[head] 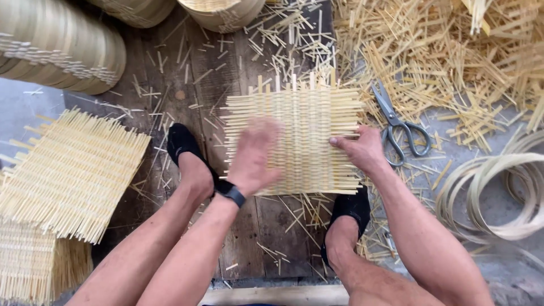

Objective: The person sits on the floor and trims the protruding ends of a woven bamboo mat with scissors, then fits a bent bamboo rim ring around the mat and presses it over a round wooden mold to shape it into a sieve. They repeatedly trim excess strips and adjust the rim to secure the weave.

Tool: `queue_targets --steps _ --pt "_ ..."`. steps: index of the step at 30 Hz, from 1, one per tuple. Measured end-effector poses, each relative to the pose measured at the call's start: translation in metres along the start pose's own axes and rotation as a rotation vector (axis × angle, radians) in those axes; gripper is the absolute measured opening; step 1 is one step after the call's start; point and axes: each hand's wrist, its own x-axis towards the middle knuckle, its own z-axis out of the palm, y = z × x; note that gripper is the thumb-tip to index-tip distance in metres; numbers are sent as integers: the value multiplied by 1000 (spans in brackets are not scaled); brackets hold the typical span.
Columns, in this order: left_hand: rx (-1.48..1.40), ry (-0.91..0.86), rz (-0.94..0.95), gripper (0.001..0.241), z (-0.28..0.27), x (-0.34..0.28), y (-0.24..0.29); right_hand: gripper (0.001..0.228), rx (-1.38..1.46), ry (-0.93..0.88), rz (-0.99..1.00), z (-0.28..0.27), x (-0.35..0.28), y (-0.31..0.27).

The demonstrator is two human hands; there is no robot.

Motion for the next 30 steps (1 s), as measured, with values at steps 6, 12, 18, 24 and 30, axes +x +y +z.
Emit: queue_targets --steps 6,12,18,24,30 --pt "273 -369 268 98 40 -1 9 37 68 175 -141 -17 9 35" --pt "270 -397 224 105 30 -2 11 22 -205 963 -176 -178 -35 144" --pt "295 -430 190 110 33 2 12 36 -116 827 160 -226 -52 237" --pt "316 -446 161 110 34 -3 12 25 -358 768 141 -201 -83 198" --pt "304 -439 152 109 34 -1 12 36 -543 519 297 -230 -143 220"
